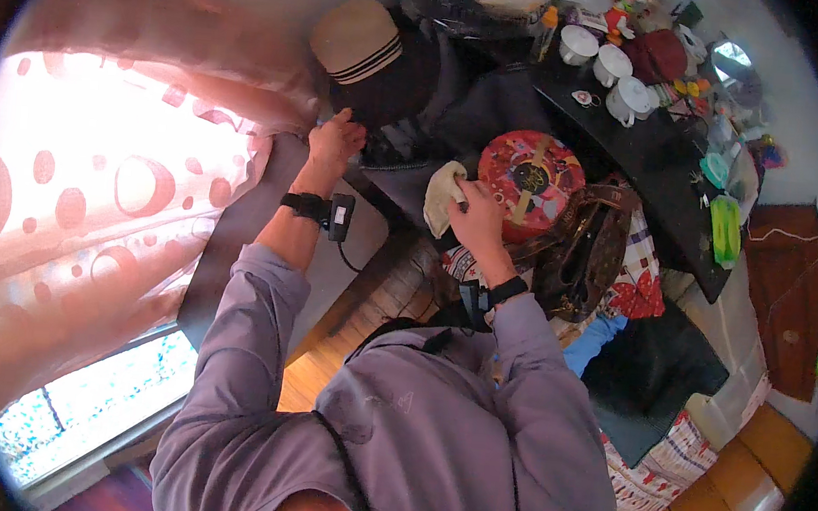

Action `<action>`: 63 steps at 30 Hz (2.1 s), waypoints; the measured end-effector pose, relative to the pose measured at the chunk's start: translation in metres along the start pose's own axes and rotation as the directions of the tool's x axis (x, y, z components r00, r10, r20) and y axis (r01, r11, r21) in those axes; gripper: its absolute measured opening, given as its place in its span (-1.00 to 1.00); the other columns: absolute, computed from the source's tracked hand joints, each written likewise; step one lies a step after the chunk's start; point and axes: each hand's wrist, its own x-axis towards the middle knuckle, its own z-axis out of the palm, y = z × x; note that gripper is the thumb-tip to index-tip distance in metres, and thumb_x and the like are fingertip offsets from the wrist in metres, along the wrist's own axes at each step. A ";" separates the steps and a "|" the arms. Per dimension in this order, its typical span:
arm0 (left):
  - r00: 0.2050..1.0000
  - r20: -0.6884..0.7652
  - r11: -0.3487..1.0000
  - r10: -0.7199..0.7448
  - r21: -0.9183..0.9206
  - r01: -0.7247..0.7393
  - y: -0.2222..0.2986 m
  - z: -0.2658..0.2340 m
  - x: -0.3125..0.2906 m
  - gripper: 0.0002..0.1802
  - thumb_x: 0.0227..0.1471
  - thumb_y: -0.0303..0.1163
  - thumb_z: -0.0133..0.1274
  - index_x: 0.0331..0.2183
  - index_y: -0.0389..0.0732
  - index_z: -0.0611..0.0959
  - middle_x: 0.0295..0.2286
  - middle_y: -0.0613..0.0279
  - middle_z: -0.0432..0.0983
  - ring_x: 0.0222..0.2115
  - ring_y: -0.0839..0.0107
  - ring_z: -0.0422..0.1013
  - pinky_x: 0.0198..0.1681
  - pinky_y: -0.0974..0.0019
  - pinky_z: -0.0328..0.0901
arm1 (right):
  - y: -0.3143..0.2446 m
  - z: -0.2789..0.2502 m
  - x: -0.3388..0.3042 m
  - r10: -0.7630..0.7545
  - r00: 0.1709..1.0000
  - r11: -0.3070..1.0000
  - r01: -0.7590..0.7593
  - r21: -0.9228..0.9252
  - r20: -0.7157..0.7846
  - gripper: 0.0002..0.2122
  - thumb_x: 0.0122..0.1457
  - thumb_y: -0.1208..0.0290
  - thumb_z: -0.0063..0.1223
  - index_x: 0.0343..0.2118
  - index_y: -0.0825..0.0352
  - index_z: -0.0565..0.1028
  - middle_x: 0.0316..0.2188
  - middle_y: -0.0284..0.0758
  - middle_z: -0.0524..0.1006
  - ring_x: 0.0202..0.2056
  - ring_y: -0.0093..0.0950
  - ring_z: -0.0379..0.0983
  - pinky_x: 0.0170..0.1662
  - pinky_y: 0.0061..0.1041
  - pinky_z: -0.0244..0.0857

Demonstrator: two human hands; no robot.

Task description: The person is wiping down a small wooden table with a cloth and then organizing items on and around it, including a hat and a backpack.

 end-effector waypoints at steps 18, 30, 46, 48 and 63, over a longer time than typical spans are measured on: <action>0.872 0.472 0.928 0.130 -0.368 0.060 0.136 0.062 0.003 -0.73 0.19 -0.36 0.21 -0.08 -0.22 0.71 -0.13 0.14 0.71 -0.04 0.10 0.59 0.12 0.05 0.44 | 0.020 -0.015 -0.030 0.184 0.982 0.969 -0.187 0.163 0.031 -0.62 0.15 0.42 0.27 0.05 0.39 0.63 -0.08 0.00 0.65 -0.05 0.05 0.60 0.02 -0.12 0.47; 0.923 0.303 0.961 0.235 -0.212 -0.175 0.144 -0.057 -0.149 -0.52 0.12 -0.40 0.20 0.06 -0.41 0.65 -0.05 0.02 0.69 -0.02 0.11 0.61 0.16 0.05 0.47 | 0.030 -0.012 -0.042 0.439 0.883 0.733 -0.457 0.504 0.164 -0.44 0.25 0.42 0.09 0.32 0.53 0.45 0.01 -0.19 0.65 -0.07 -0.43 0.56 0.04 -0.47 0.41; 0.926 -0.188 0.835 0.329 -0.399 -0.378 0.066 -0.345 -0.264 -0.49 0.19 -0.42 0.11 0.15 -0.40 0.60 0.06 -0.05 0.64 0.04 0.07 0.61 0.18 0.03 0.49 | -0.107 0.092 -0.021 -0.096 0.920 0.987 0.040 0.154 0.380 -0.54 0.18 0.17 0.32 0.06 0.33 0.57 -0.09 -0.09 0.61 -0.01 0.01 0.57 0.05 -0.11 0.44; 0.865 -0.366 0.820 0.344 -0.331 -0.466 0.058 -0.385 -0.285 -0.51 0.21 -0.40 0.12 0.14 -0.40 0.61 0.07 -0.02 0.64 0.05 0.09 0.61 0.18 0.03 0.49 | -0.133 0.112 -0.020 -0.155 0.918 0.984 0.111 0.141 0.366 -0.56 0.18 0.18 0.31 0.05 0.32 0.58 -0.09 -0.10 0.61 -0.01 0.02 0.57 0.05 -0.09 0.44; 0.740 -0.654 0.707 0.156 -0.450 -0.546 -0.053 -0.530 -0.421 -0.64 0.28 -0.36 0.12 0.03 -0.35 0.71 -0.04 0.04 0.71 -0.03 0.15 0.64 0.11 0.10 0.50 | -0.209 0.206 -0.048 -0.113 0.900 0.983 0.039 0.181 0.421 -0.42 0.42 0.12 0.12 0.33 0.47 0.45 0.31 0.02 0.48 0.32 -0.10 0.41 0.37 -0.28 0.27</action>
